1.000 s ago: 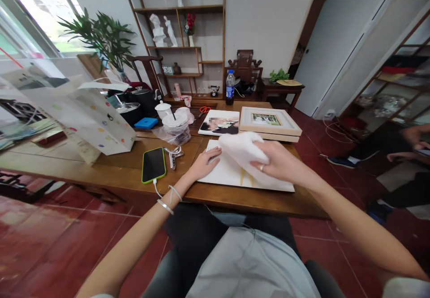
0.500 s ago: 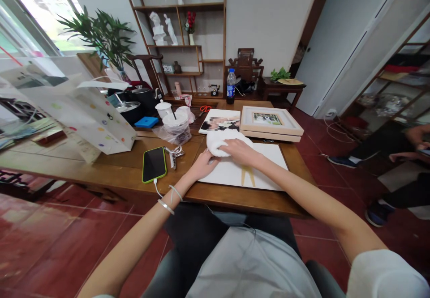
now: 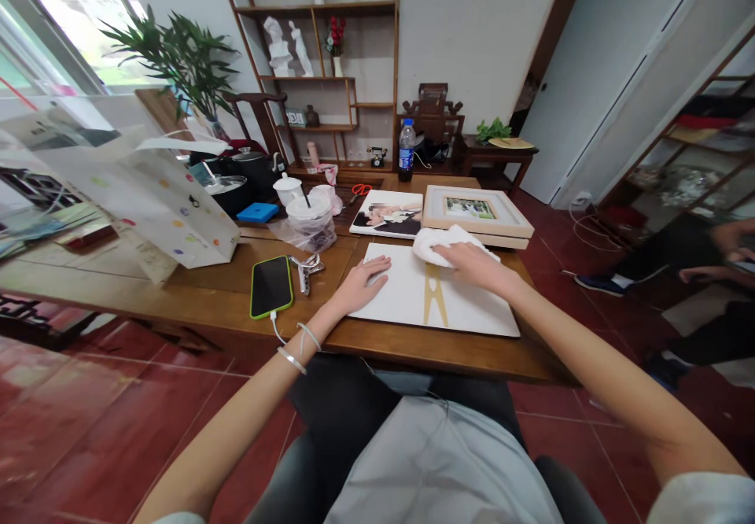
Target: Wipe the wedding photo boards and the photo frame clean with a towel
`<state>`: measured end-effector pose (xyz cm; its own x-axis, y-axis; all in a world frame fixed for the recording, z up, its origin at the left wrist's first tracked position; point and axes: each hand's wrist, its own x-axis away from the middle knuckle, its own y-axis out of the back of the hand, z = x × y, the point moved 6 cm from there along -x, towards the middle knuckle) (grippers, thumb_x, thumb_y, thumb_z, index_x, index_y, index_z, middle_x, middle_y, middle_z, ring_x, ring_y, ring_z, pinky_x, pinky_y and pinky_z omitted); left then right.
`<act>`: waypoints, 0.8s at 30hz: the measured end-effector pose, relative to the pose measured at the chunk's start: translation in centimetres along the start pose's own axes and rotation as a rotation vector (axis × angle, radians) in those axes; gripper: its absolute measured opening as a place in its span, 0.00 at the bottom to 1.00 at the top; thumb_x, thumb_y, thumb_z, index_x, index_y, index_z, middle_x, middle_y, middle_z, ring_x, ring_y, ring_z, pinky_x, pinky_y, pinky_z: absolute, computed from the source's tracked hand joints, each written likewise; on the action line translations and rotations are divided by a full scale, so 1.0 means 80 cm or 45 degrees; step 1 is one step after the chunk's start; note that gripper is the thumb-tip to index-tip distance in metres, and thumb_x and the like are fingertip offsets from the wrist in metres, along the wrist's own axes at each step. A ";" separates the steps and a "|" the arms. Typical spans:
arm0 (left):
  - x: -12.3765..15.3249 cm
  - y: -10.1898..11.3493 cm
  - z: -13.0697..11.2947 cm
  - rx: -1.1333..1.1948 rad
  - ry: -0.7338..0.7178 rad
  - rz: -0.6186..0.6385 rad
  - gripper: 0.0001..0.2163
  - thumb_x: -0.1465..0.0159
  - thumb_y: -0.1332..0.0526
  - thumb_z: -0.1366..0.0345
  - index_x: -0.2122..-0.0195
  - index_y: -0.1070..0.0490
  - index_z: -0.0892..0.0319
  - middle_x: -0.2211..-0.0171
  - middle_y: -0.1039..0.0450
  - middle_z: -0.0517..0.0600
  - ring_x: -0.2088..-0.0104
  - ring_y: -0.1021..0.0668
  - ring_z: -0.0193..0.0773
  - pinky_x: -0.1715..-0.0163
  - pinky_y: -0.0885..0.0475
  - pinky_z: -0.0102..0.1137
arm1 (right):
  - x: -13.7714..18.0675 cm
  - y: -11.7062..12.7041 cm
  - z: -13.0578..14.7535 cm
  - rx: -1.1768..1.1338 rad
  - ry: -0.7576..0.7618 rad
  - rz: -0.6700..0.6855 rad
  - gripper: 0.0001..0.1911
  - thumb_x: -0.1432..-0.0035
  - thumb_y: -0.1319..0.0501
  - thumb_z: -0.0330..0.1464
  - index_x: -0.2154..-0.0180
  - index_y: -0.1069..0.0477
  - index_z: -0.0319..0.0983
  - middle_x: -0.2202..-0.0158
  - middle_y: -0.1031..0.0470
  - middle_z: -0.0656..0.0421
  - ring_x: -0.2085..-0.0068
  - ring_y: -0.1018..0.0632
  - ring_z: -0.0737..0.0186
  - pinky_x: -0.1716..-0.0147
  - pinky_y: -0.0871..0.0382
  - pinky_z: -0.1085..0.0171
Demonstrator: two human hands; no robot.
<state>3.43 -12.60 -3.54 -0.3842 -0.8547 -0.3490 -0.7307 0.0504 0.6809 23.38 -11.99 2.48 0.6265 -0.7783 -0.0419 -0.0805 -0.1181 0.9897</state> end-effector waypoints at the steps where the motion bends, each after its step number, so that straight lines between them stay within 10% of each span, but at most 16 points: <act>1: 0.000 0.000 0.000 0.002 -0.001 -0.001 0.18 0.39 0.47 0.60 0.49 0.31 0.58 0.45 0.34 0.53 0.42 0.36 0.42 0.40 0.50 0.44 | 0.008 -0.003 -0.011 -0.001 -0.025 0.011 0.30 0.53 0.49 0.20 0.46 0.41 0.38 0.60 0.28 0.50 0.61 0.29 0.53 0.69 0.45 0.64; 7: 0.000 0.001 -0.004 0.014 0.006 -0.001 0.18 0.39 0.47 0.60 0.50 0.31 0.58 0.45 0.34 0.53 0.42 0.36 0.42 0.40 0.50 0.44 | 0.051 -0.015 -0.047 0.046 -0.147 0.031 0.31 0.55 0.51 0.18 0.46 0.40 0.37 0.62 0.28 0.49 0.60 0.29 0.52 0.68 0.44 0.63; 17: 0.000 -0.002 -0.001 -0.011 -0.018 0.002 0.17 0.38 0.47 0.60 0.49 0.32 0.57 0.45 0.34 0.53 0.42 0.36 0.42 0.40 0.50 0.44 | 0.134 0.023 0.058 -0.168 0.011 0.104 0.26 0.59 0.50 0.18 0.59 0.31 0.43 0.67 0.29 0.55 0.64 0.29 0.56 0.66 0.44 0.63; 24: 0.000 -0.001 -0.005 -0.012 -0.013 -0.002 0.17 0.38 0.47 0.59 0.50 0.31 0.57 0.45 0.34 0.53 0.42 0.36 0.42 0.39 0.50 0.44 | 0.127 0.016 0.027 -0.215 -0.079 0.034 0.27 0.58 0.50 0.19 0.56 0.30 0.43 0.62 0.28 0.54 0.59 0.28 0.54 0.63 0.39 0.62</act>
<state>3.69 -12.83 -3.33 -0.3890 -0.8495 -0.3564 -0.7257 0.0442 0.6866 28.00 -21.40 3.06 0.5764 -0.8169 -0.0188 0.0385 0.0042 0.9993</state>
